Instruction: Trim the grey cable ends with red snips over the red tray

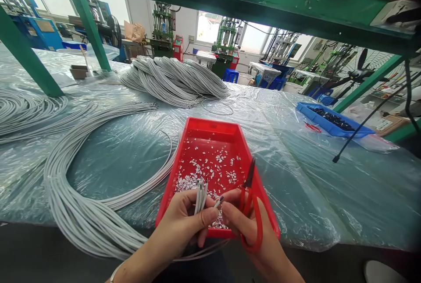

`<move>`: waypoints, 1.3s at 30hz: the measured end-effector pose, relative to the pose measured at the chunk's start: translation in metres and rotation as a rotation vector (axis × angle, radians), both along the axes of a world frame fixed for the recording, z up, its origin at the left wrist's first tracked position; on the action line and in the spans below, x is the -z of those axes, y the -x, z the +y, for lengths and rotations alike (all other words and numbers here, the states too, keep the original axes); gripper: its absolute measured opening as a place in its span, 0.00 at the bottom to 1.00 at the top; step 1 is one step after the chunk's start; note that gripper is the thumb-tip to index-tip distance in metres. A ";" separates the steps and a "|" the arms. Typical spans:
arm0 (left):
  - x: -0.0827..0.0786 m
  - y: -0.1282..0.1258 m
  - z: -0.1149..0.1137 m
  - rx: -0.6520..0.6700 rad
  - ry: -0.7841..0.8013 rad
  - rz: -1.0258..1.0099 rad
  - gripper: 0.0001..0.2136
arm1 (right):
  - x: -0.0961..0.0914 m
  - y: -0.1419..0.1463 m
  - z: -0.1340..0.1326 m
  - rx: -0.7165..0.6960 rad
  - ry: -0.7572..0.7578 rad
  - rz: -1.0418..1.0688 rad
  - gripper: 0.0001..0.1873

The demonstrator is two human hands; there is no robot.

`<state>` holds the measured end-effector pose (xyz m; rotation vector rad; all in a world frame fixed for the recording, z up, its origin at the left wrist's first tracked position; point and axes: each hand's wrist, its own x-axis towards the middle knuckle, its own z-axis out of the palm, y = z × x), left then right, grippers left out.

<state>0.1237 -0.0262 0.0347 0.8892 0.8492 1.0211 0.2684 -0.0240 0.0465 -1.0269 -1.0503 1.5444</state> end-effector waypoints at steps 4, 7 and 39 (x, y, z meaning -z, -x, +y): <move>-0.002 -0.004 -0.004 -0.050 -0.058 0.105 0.10 | -0.008 -0.007 -0.001 0.065 -0.103 -0.171 0.06; -0.003 -0.007 -0.007 -0.124 -0.117 0.246 0.09 | -0.008 -0.010 -0.002 0.087 -0.165 -0.258 0.04; 0.001 -0.007 -0.014 -0.518 -0.740 0.647 0.08 | -0.002 0.006 -0.009 0.186 -0.047 -0.113 0.05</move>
